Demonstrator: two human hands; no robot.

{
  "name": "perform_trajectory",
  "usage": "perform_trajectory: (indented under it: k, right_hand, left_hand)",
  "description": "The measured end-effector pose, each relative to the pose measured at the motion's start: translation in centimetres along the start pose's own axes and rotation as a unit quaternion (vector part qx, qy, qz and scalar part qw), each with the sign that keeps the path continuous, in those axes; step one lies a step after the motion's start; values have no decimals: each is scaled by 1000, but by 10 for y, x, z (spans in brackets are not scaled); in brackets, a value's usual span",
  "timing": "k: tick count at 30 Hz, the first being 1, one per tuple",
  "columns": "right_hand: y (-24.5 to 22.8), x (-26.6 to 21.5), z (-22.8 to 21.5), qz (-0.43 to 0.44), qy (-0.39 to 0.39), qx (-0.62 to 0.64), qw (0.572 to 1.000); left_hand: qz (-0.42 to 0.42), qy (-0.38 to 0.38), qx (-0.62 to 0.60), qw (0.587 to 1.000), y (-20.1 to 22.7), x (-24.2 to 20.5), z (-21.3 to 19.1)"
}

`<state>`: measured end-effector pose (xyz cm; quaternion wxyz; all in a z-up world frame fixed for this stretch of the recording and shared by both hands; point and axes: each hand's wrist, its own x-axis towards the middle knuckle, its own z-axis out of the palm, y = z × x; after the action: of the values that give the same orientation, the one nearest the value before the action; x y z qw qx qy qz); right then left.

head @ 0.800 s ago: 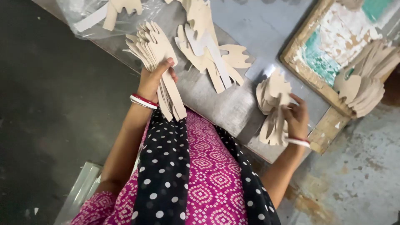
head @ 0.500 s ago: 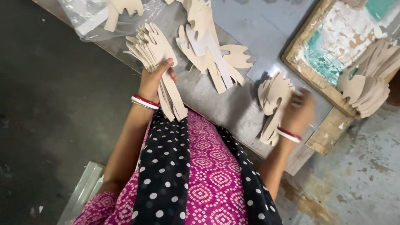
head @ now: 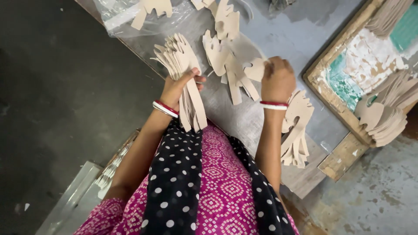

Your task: The person sorts and stacks light-colored wooden cutouts on a metal table. They pick up pieces from a pile, align them, and place them into a neat stack, occasionally moving a plastic bag to access more parts.

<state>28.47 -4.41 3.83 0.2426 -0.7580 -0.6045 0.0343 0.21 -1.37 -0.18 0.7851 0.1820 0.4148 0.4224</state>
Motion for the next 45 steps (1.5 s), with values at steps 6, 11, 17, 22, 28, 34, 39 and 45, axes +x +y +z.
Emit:
perform_trajectory:
  k: [6, 11, 17, 22, 28, 34, 39, 45]
  right_hand:
    - [-87, -21, 1, -205, -61, -125, 969]
    - [-126, -54, -3, -279, -80, -58, 955]
    - [-88, -69, 12, -233, -111, 103, 961]
    - [-27, -34, 52, -125, 45, 1, 991]
    - [22, -36, 84, -4, -26, 53, 998]
    - [15, -41, 19, 151, -152, 256, 943]
    - [58, -103, -67, 222, 10, 372, 901]
    - [121, -166, -103, 313, 17, -5, 950]
  left_hand:
    - [-72, -26, -21, 997, -9, 4, 17]
    - [-40, 4, -51, 998, -12, 11, 11]
    - [3, 46, -70, 996, -11, 29, -12]
    - [54, 59, -107, 991, 1, 35, -23]
    - [38, 70, -57, 995, 8, 29, -10]
    - [6, 48, -31, 998, 3, 34, -4]
    - [-24, 49, -34, 998, 1, 45, -13]
    - [-28, 47, -3, 999, 9, 43, -14]
